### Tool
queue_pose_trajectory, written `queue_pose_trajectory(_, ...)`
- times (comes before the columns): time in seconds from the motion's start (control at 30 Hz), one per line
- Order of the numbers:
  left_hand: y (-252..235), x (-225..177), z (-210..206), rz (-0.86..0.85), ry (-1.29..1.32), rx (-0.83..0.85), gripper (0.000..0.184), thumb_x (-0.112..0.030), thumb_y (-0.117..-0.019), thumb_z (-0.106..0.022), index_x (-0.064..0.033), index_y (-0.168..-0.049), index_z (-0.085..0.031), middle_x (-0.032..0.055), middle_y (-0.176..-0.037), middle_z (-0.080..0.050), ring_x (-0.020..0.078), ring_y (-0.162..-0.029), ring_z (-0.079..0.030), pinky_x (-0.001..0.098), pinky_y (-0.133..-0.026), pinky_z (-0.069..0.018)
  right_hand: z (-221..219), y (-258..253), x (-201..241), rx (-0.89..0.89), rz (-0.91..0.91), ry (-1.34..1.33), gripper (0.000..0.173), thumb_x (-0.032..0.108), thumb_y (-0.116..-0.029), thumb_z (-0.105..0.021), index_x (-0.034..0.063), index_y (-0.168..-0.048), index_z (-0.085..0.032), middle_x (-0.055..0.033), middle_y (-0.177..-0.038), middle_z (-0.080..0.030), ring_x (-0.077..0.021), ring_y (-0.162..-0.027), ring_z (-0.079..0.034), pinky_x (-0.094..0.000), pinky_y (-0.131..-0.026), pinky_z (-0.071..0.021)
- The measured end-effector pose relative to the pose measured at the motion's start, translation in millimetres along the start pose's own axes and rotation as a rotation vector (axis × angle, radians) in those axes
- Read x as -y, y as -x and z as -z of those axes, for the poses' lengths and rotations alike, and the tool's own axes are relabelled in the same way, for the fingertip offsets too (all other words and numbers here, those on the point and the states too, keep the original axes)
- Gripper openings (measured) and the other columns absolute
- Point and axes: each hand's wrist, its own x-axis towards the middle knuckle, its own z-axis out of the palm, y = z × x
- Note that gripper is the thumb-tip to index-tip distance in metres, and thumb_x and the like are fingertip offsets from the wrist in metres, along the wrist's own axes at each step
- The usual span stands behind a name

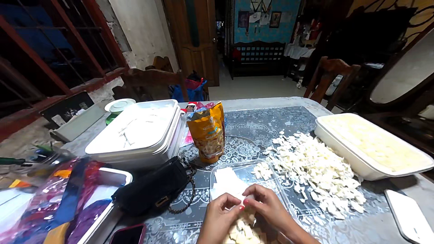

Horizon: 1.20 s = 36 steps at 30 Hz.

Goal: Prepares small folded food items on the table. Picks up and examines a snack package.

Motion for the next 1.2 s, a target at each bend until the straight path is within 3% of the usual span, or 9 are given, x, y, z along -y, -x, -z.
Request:
queue_pose_trajectory(0.07, -1.5, 2.9, 2.0, -0.013, -0.035, -0.028, 0.009, -0.005, -0.091, -0.069, -0.0011, -0.098, -0.073, 0.0018, -0.086, -0.073, 0.0061, -0.075, -0.07, 0.0241, -0.072, -0.0597, 7.1, -2.8, 1.8, 0.066, -0.073, 0.03, 0.023, 0.009, -0.0977, -0.064, -0.0021, -0.117, -0.07, -0.0056, -0.093, -0.072, -0.0041, -0.077, -0.064, -0.0233, -0.076, -0.0544)
queue_pose_trajectory(0.2, -3.9, -5.9, 6.5, 0.124, 0.198, -0.006, 0.015, 0.011, -0.0813, -0.071, -0.0005, -0.09, -0.067, 0.004, -0.088, -0.075, 0.0093, -0.077, -0.072, 0.0259, -0.075, -0.0601, 8.3, -4.5, 4.0, 0.029, -0.098, 0.258, 0.021, 0.019, -0.0949, -0.071, -0.0013, -0.098, -0.072, -0.0077, -0.083, -0.069, -0.0118, -0.074, -0.064, -0.0307, -0.073, -0.0529)
queue_pose_trajectory(0.33, -5.2, -5.4, 1.9, 0.141, 0.383, -0.094, 0.026, 0.016, -0.078, -0.069, -0.001, -0.096, -0.061, 0.0041, -0.083, -0.072, 0.0112, -0.069, -0.07, 0.0263, -0.067, -0.0613, -3.8, 4.0, 5.5, 0.15, 0.154, 0.308, 0.018, 0.013, -0.0936, -0.07, -0.0043, -0.095, -0.076, -0.0186, -0.094, -0.073, -0.0321, -0.096, -0.069, -0.0459, -0.09, -0.0527)
queue_pose_trajectory(0.5, -3.3, 0.6, 4.1, 0.081, 0.249, 0.031, 0.017, 0.009, -0.0801, -0.07, -0.0042, -0.089, -0.063, -0.0016, -0.081, -0.07, 0.0071, -0.07, -0.068, 0.0245, -0.067, -0.0597, -5.9, -0.6, -8.2, 0.0, 0.215, -0.024, 0.014, 0.014, -0.0924, -0.068, 0.0016, -0.09, -0.075, -0.0015, -0.093, -0.072, -0.0043, -0.099, -0.063, -0.0236, -0.092, -0.0496)
queue_pose_trajectory(0.7, -6.8, -0.5, 12.2, 0.053, 0.237, -0.017, 0.015, 0.008, -0.0824, -0.068, -0.0044, -0.088, -0.062, 0.0006, -0.084, -0.071, 0.0084, -0.071, -0.069, 0.025, -0.067, -0.0599, -7.6, 1.2, -9.2, 0.032, 0.431, 0.451, 0.016, 0.018, -0.0932, -0.068, 0.0036, -0.09, -0.076, -0.0109, -0.091, -0.074, -0.0289, -0.096, -0.07, -0.0462, -0.088, -0.0542)
queue_pose_trajectory(0.83, -6.0, 2.7, 14.8, -0.059, -0.218, 0.037, 0.013, -0.008, -0.0932, -0.067, 0.0025, -0.1, -0.07, 0.0098, -0.093, -0.071, 0.0152, -0.083, -0.069, 0.0323, -0.079, -0.0575, -22.3, 3.2, -15.8, -0.18, 0.836, 0.839, 0.018, 0.023, -0.0966, -0.06, 0.0195, -0.082, -0.069, 0.0021, -0.089, -0.075, -0.0166, -0.1, -0.068, -0.0362, -0.094, -0.0467)
queue_pose_trajectory(0.93, -3.4, 8.5, 16.3, -0.232, -0.657, 0.096, 0.02, -0.013, -0.0931, -0.069, 0.0014, -0.107, -0.073, 0.0184, -0.105, -0.071, 0.0323, -0.101, -0.069, 0.047, -0.09, -0.0561, -0.4, -3.0, -13.0, -0.398, 0.743, 0.97, 0.021, 0.025, -0.0925, -0.06, 0.0154, -0.076, -0.069, -0.0026, -0.088, -0.076, -0.0224, -0.096, -0.071, -0.0447, -0.092, -0.0494)
queue_pose_trajectory(1.07, -6.7, 7.8, 17.6, -0.154, -0.864, 0.213, 0.023, -0.008, -0.0912, -0.066, 0.0019, -0.112, -0.072, 0.0214, -0.113, -0.067, 0.0384, -0.114, -0.062, 0.0494, -0.096, -0.0513, 58.7, -15.0, -3.5, -0.5, 0.401, 1.079, 0.01, 0.004, -0.0869, -0.069, -0.0053, -0.088, -0.071, -0.0285, -0.098, -0.071, -0.0535, -0.098, -0.066, -0.0716, -0.087, -0.046)
queue_pose_trajectory(1.2, -7.0, 8.0, 15.0, -0.164, -0.909, 0.205, 0.023, -0.005, -0.0957, -0.056, 0.0039, -0.109, -0.073, 0.0213, -0.108, -0.07, 0.0374, -0.108, -0.066, 0.0481, -0.093, -0.0531, 66.1, -6.6, 11.4, -0.221, 0.149, 0.839, 0.029, 0.014, -0.0842, -0.081, -0.0066, -0.103, -0.072, -0.0322, -0.109, -0.067, -0.0555, -0.104, -0.063, -0.0712, -0.089, -0.0471)
